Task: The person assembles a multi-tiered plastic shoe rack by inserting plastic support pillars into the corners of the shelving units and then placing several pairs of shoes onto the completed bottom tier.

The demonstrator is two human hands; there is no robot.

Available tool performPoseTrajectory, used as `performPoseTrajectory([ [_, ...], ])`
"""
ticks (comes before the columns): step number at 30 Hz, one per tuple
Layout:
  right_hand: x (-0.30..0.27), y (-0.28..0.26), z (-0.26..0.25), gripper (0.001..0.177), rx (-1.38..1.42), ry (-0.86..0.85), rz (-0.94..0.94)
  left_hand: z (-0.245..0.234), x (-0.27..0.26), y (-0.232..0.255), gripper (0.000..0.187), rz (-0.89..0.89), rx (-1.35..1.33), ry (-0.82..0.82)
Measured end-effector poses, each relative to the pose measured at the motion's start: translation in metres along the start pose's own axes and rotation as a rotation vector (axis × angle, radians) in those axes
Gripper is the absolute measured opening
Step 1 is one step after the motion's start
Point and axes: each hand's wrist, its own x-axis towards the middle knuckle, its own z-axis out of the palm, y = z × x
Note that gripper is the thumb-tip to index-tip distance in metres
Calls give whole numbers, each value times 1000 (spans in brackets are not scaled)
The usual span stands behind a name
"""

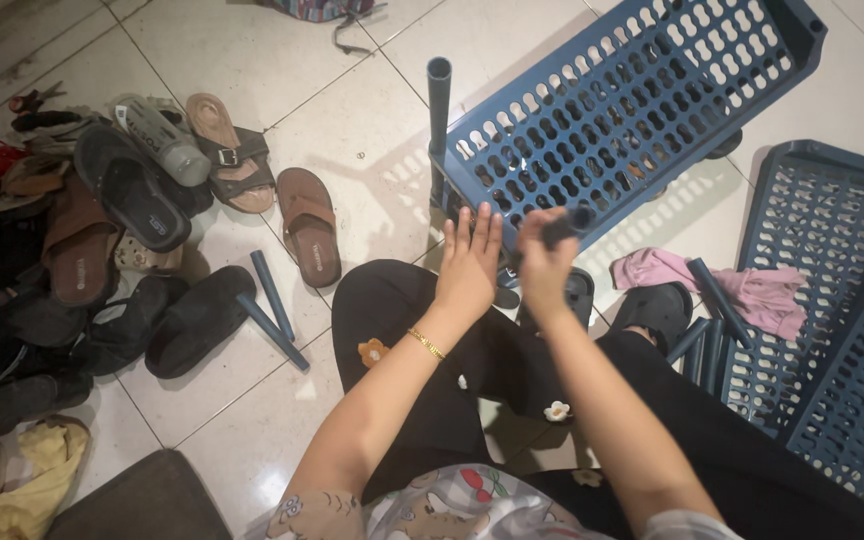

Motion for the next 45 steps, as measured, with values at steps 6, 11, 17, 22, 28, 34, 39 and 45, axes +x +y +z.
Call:
performPoseTrajectory([
  [6,61,-58,6,28,144,-272,122,-6,2,-6,76,65,69,47],
  [11,61,-56,6,23,-323,-244,415,-23,15,-51,60,-199,-746,210],
  [17,43,-19,16,51,-934,-386,158,-55,79,-115,70,-105,-1052,385],
  [22,37,-14,32,55,-1185,-385,266,-90,113,-126,67,68,-920,242],
  [28,40,-10,30,51,-1222,-398,260,-102,122,-114,40,-26,-627,178],
  [34,40,-12,30,50,-1194,-374,299,-79,122,-83,49,-268,-619,437],
  [39,50,-16,27,48,-1152,-404,316,-83,130,-121,40,-8,-1201,139],
  [45,65,-19,26,39,-1235,-525,345,-134,151,-156,104,203,-1255,-127],
])
